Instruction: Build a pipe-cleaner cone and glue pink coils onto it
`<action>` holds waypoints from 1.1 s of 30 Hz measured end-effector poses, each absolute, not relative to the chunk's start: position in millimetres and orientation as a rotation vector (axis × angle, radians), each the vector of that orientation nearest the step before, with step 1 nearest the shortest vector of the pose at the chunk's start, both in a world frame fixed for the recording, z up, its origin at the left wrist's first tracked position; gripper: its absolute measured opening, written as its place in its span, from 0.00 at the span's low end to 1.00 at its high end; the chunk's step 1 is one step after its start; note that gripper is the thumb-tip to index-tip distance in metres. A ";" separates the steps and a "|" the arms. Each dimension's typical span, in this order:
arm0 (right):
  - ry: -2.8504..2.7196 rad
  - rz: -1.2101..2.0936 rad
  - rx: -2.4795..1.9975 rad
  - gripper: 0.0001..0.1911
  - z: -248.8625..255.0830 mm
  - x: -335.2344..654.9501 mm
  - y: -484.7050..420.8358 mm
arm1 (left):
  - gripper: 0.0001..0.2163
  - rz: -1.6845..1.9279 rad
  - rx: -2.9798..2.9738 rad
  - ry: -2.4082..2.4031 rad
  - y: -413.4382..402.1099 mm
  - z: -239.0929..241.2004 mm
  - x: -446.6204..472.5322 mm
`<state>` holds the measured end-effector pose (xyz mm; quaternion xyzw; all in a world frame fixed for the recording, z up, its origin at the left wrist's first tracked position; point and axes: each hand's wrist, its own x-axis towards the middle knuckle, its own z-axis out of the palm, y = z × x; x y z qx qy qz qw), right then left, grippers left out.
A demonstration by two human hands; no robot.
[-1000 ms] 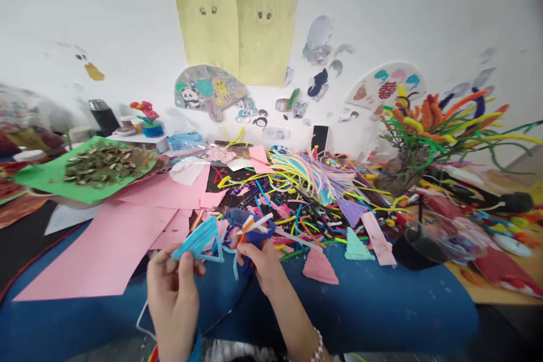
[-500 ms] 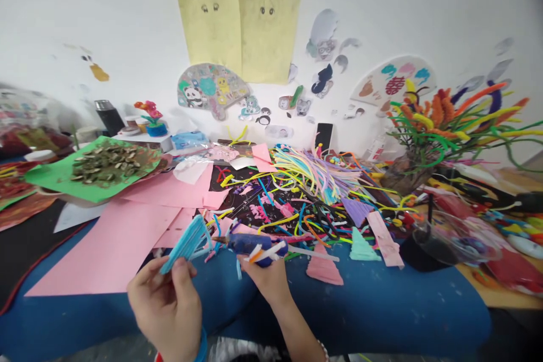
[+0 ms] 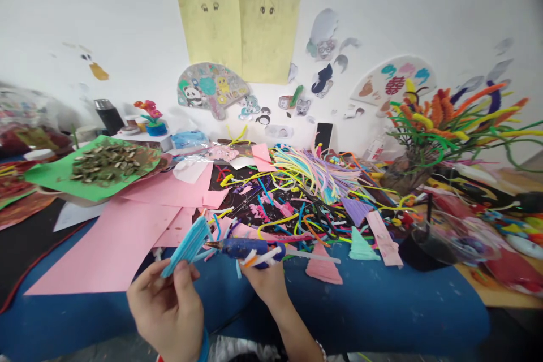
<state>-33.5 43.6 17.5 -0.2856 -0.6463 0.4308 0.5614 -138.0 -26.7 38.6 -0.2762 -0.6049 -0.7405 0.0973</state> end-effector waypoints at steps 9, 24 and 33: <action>-1.545 0.964 -0.682 0.08 19.5 -32.5 43.5 | 0.13 -2.175 -0.775 -1.802 -26.5 39.9 -134.8; -1.512 0.985 -0.748 0.08 13.9 -34.1 44.6 | 0.13 -2.157 -0.778 -1.801 -26.8 39.3 -134.4; -1.398 1.242 -0.849 0.07 3.4 -35.5 45.0 | 0.13 -2.180 -0.653 -1.767 -24.5 46.5 -133.9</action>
